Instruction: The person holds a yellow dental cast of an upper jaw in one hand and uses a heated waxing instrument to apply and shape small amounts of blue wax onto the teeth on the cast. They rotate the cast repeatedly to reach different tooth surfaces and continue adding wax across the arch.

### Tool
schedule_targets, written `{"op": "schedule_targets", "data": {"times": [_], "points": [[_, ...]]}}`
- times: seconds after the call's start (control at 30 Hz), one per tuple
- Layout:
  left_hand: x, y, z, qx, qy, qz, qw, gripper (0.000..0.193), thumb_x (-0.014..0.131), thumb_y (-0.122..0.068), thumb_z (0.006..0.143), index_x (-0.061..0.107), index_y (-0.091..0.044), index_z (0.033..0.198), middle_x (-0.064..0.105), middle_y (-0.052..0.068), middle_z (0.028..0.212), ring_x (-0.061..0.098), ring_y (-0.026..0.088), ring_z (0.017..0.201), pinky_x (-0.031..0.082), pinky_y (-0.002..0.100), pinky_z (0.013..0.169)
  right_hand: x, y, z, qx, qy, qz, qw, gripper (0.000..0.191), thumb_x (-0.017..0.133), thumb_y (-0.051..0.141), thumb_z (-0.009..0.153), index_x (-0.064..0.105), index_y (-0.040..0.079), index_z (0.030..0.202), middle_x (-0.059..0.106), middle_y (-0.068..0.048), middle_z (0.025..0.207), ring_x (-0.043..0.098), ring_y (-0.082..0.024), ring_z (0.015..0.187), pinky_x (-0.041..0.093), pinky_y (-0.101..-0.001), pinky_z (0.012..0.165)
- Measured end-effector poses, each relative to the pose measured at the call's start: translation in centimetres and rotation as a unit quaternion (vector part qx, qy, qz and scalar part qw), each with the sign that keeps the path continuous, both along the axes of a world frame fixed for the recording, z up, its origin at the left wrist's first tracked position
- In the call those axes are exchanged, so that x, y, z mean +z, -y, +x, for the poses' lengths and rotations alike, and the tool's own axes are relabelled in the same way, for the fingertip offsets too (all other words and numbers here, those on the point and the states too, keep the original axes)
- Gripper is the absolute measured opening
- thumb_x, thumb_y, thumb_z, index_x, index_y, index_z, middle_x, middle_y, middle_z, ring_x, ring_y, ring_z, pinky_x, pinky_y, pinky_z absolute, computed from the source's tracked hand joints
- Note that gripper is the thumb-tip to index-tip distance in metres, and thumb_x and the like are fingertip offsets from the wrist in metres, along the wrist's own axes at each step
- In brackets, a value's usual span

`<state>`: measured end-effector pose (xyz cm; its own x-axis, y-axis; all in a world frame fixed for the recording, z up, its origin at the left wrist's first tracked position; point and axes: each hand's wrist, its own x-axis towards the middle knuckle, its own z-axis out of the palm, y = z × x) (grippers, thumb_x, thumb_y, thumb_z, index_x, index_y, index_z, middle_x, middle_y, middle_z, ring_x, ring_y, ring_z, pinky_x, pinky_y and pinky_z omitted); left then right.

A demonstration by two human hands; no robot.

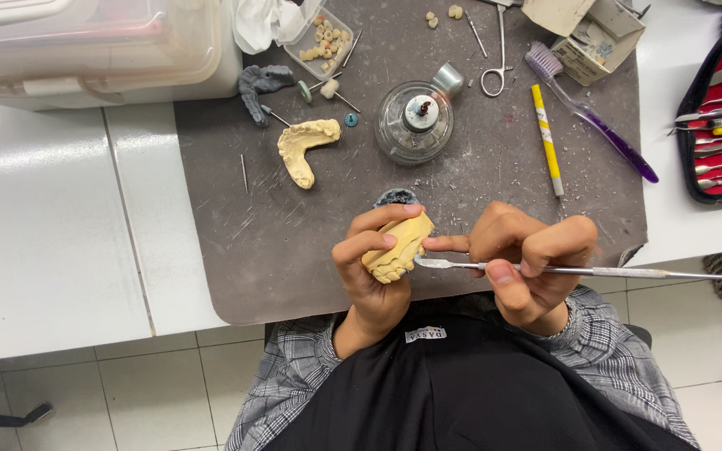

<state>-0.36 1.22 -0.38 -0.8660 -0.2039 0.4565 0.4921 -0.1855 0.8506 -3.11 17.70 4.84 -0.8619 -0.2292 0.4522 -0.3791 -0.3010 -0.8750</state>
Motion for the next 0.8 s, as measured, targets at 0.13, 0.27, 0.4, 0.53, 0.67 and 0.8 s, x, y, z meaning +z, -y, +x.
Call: {"op": "schedule_targets", "data": {"times": [0.13, 0.27, 0.4, 0.53, 0.67, 0.8], "points": [[-0.02, 0.02, -0.07, -0.001, -0.003, 0.001, 1.000, 0.033, 0.059, 0.005, 0.105, 0.038, -0.011, 0.125, 0.058, 0.023, 0.136, 0.067, 0.031, 0.122, 0.061, 0.038, 0.100, 0.09, -0.06, 0.10, 0.008, 0.007, 0.004, 1.000, 0.025, 0.051, -0.002, 0.094, 0.031, 0.012, 0.100, 0.054, -0.013, 0.074, 0.048, -0.013, 0.064, 0.069, -0.0581, 0.085], [0.00, -0.02, -0.02, 0.000, -0.002, 0.005, 1.000, 0.032, 0.057, 0.005, 0.106, 0.037, -0.010, 0.124, 0.058, 0.023, 0.136, 0.067, 0.030, 0.119, 0.061, 0.038, 0.101, 0.11, -0.01, 0.27, 0.002, 0.022, 0.005, 1.000, 0.027, 0.052, -0.002, 0.096, 0.030, 0.013, 0.102, 0.054, -0.013, 0.076, 0.048, -0.013, 0.065, 0.070, -0.0575, 0.085], [0.01, -0.02, -0.01, -0.002, 0.002, 0.014, 1.000, 0.030, 0.056, 0.006, 0.106, 0.038, -0.010, 0.124, 0.058, 0.023, 0.136, 0.067, 0.030, 0.119, 0.060, 0.038, 0.101, -0.04, 0.07, 0.19, 0.000, 0.011, 0.002, 1.000, 0.027, 0.052, -0.002, 0.095, 0.030, 0.013, 0.102, 0.054, -0.012, 0.075, 0.047, -0.013, 0.064, 0.070, -0.0580, 0.084], [0.00, 0.01, 0.01, -0.002, 0.003, 0.011, 1.000, 0.031, 0.057, 0.006, 0.106, 0.037, -0.011, 0.124, 0.058, 0.023, 0.136, 0.067, 0.030, 0.119, 0.060, 0.037, 0.101, -0.07, 0.09, 0.14, 0.002, 0.007, 0.015, 1.000, 0.027, 0.051, -0.002, 0.093, 0.031, 0.014, 0.102, 0.054, -0.012, 0.074, 0.046, -0.013, 0.063, 0.070, -0.0587, 0.084], [0.02, -0.01, 0.04, -0.001, 0.004, 0.010, 1.000, 0.031, 0.056, 0.006, 0.106, 0.037, -0.011, 0.124, 0.058, 0.023, 0.136, 0.067, 0.030, 0.119, 0.060, 0.038, 0.101, 0.00, 0.14, 0.23, -0.004, 0.016, 0.004, 1.000, 0.028, 0.051, -0.003, 0.094, 0.030, 0.014, 0.104, 0.053, -0.012, 0.075, 0.047, -0.012, 0.063, 0.070, -0.0578, 0.084], [0.05, -0.03, 0.01, 0.000, 0.005, 0.010, 1.000, 0.031, 0.056, 0.007, 0.106, 0.038, -0.010, 0.124, 0.058, 0.023, 0.136, 0.067, 0.030, 0.119, 0.061, 0.038, 0.101, -0.04, 0.10, 0.15, 0.002, 0.013, 0.007, 1.000, 0.029, 0.050, -0.004, 0.094, 0.030, 0.014, 0.104, 0.053, -0.012, 0.075, 0.048, -0.012, 0.064, 0.070, -0.0583, 0.085]]}}
